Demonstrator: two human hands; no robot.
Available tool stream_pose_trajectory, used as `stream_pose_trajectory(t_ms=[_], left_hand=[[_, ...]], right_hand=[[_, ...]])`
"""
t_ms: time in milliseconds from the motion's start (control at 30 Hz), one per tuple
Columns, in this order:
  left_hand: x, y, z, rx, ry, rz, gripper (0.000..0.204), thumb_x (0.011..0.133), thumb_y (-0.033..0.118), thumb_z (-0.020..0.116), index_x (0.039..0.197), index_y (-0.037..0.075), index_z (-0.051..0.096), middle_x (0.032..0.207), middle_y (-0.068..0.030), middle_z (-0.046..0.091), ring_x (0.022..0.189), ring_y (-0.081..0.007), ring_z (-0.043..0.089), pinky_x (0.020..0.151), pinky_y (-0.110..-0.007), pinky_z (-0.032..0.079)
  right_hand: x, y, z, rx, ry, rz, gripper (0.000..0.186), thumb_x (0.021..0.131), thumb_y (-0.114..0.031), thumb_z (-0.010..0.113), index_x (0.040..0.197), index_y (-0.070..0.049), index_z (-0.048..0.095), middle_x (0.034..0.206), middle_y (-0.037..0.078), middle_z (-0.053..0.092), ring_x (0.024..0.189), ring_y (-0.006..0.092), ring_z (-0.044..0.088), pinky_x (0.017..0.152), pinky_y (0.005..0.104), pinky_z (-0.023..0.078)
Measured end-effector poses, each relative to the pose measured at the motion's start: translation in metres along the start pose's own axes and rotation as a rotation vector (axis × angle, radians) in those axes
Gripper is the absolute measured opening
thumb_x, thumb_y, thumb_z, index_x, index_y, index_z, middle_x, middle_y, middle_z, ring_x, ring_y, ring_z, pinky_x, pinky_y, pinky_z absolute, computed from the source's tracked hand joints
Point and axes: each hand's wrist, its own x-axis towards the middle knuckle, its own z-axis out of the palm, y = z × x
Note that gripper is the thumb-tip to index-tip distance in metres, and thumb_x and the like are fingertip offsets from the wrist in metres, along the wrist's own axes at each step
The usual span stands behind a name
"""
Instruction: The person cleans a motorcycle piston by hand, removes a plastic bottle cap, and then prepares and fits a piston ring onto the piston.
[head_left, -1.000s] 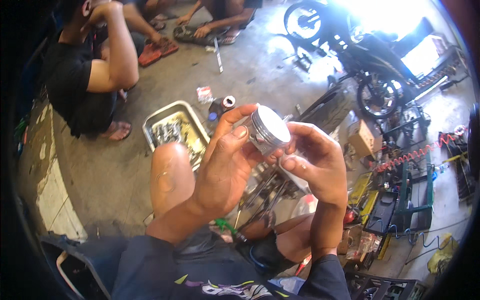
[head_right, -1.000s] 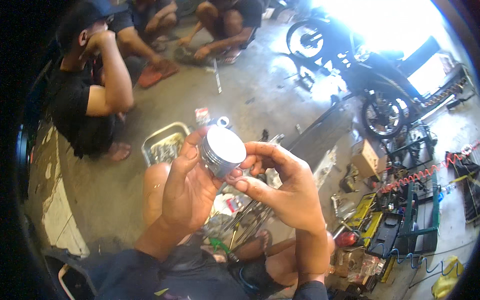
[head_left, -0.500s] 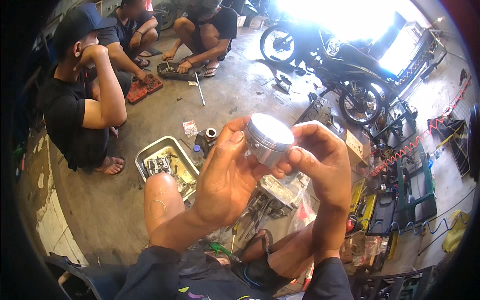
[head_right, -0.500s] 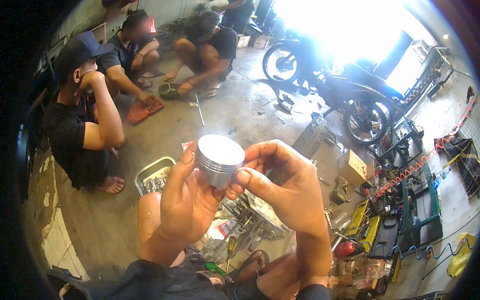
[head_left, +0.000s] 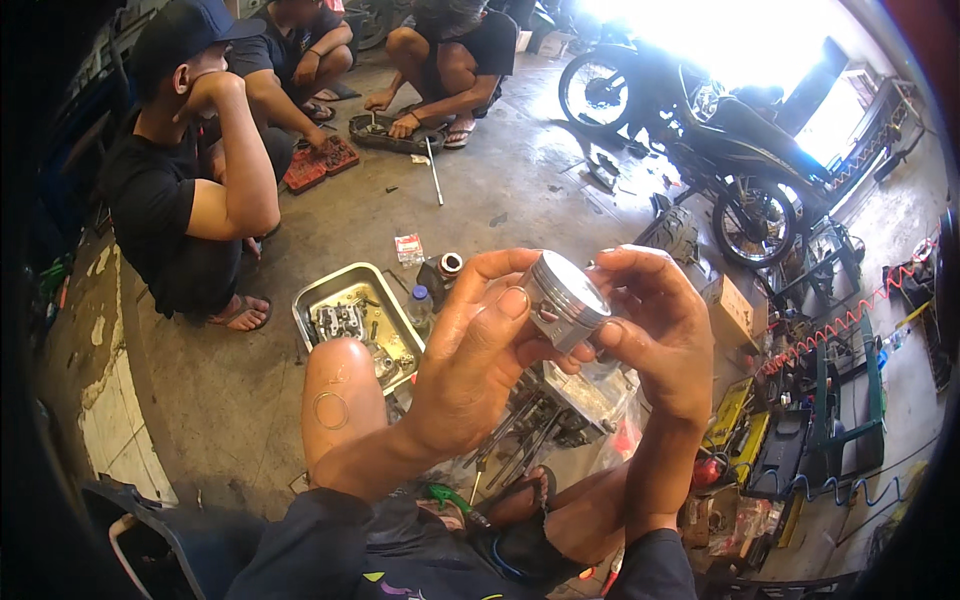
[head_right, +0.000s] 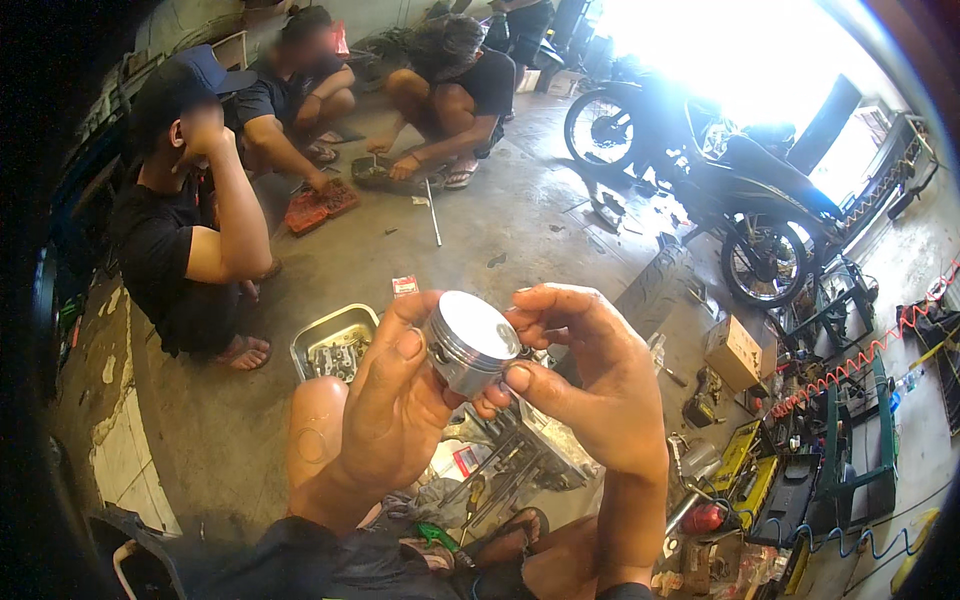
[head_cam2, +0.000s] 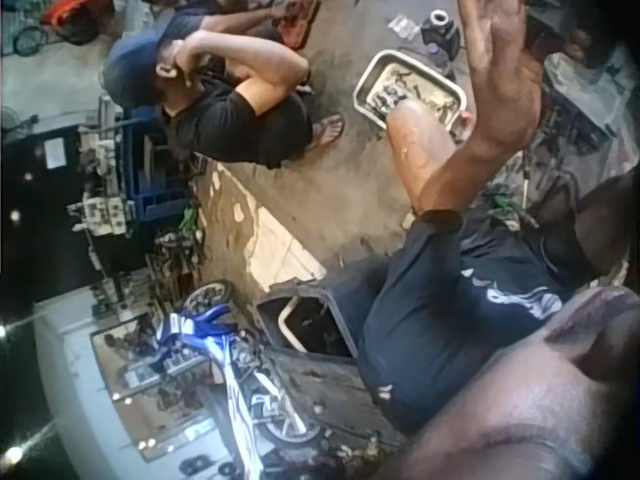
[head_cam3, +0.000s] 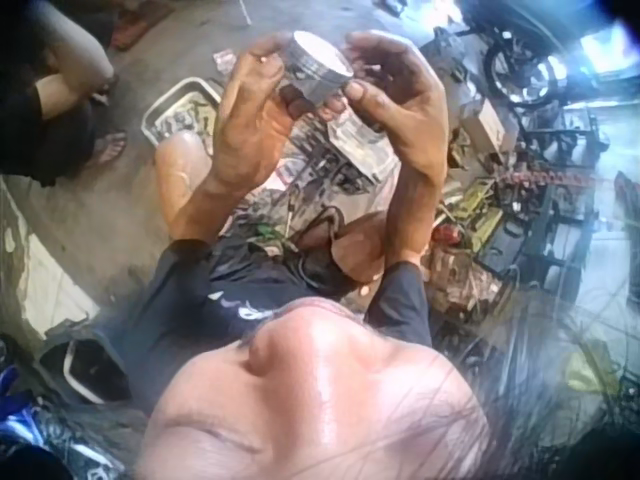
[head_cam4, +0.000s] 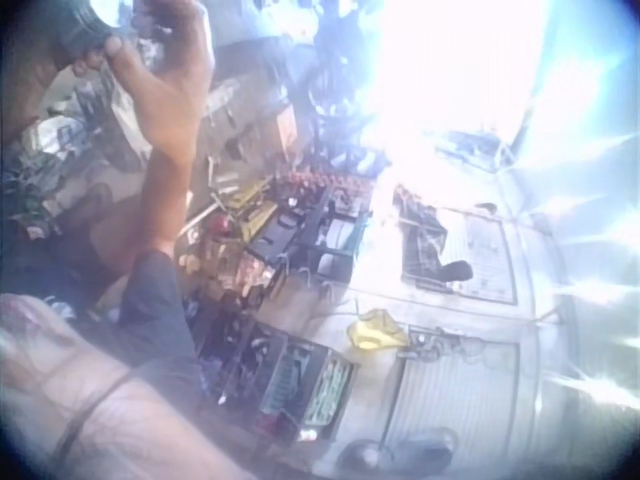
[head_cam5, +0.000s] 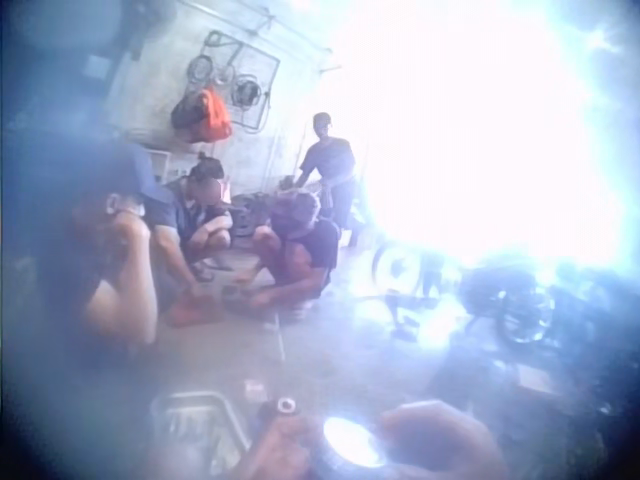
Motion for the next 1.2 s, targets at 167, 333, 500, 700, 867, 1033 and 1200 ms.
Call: stream_pose_trajectory(t_ms=[167, 333, 500, 700, 867, 1033, 1200], left_hand=[[0.001, 0.0, 0.0, 0.136, 0.08, 0.03, 0.044, 0.103, 0.034, 0.046, 0.135, 0.005, 0.038, 0.121, -0.0204, 0.057, 0.1, -0.0275, 0.064, 0.086, -0.04, 0.055], [0.002, -0.01, -0.009, 0.334, 0.049, 0.3, 0.047, 0.098, 0.019, 0.057, 0.137, 0.002, 0.036, 0.126, -0.017, 0.052, 0.113, -0.0253, 0.059, 0.095, -0.038, 0.051], [0.002, -0.019, -0.022, 0.494, 0.057, 0.512, 0.056, 0.09, 0.002, 0.068, 0.137, -0.001, 0.038, 0.129, -0.0143, 0.046, 0.121, -0.024, 0.054, 0.1, -0.038, 0.048], [0.002, -0.021, -0.027, 0.785, 0.12, 0.741, 0.069, 0.079, 0.0, 0.079, 0.135, -0.004, 0.04, 0.127, -0.0162, 0.048, 0.118, -0.0278, 0.056, 0.1, -0.039, 0.049], [0.006, -0.021, -0.026, 1.142, 0.119, 0.933, 0.067, 0.07, -0.003, 0.083, 0.127, -0.002, 0.048, 0.118, -0.0187, 0.057, 0.115, -0.0386, 0.059, 0.093, -0.045, 0.052], [0.01, -0.024, -0.028, 1.166, 0.047, 1.049, 0.064, 0.068, -0.005, 0.082, 0.124, 0.002, 0.05, 0.12, -0.0186, 0.055, 0.114, -0.0399, 0.059, 0.093, -0.046, 0.052], [0.014, -0.03, -0.029, 1.086, -0.007, 1.107, 0.064, 0.067, -0.004, 0.082, 0.122, 0.003, 0.051, 0.123, -0.0188, 0.052, 0.112, -0.0399, 0.061, 0.093, -0.046, 0.052]], right_hand=[[0.004, 0.011, 0.0, 0.02, -0.014, -0.019, 0.046, 0.079, -0.001, 0.079, 0.12, 0.003, 0.059, 0.113, 0.008, 0.064, 0.103, 0.0138, 0.059, 0.096, 0.0325, 0.046], [0.006, 0.015, 0.001, 0.018, 0.038, 0.029, 0.044, 0.08, 0.001, 0.078, 0.12, 0.003, 0.059, 0.111, 0.01, 0.066, 0.102, 0.0147, 0.061, 0.095, 0.0325, 0.047], [0.005, 0.012, 0.014, 0.05, 0.079, 0.009, 0.049, 0.078, 0.004, 0.078, 0.122, 0.002, 0.056, 0.112, 0.013, 0.066, 0.103, 0.0171, 0.062, 0.095, 0.0332, 0.048], [0.005, 0.018, 0.017, 0.105, 0.058, -0.001, 0.063, 0.072, -0.003, 0.084, 0.127, 0.002, 0.053, 0.117, 0.015, 0.065, 0.111, 0.0208, 0.06, 0.096, 0.0352, 0.045], [0.008, 0.026, 0.01, 0.078, 0.005, -0.028, 0.077, 0.067, -0.007, 0.089, 0.133, 0.0, 0.05, 0.122, 0.014, 0.063, 0.113, 0.0212, 0.059, 0.097, 0.0358, 0.043], [0.009, 0.023, 0.009, 0.11, -0.019, 0.012, 0.082, 0.064, -0.01, 0.091, 0.134, 0.0, 0.049, 0.124, 0.013, 0.061, 0.116, 0.0209, 0.057, 0.099, 0.0364, 0.042], [0.011, 0.031, -0.001, 0.148, -0.094, -0.075, 0.092, 0.058, -0.012, 0.093, 0.135, -0.001, 0.044, 0.122, 0.011, 0.06, 0.117, 0.0218, 0.056, 0.102, 0.037, 0.041]])
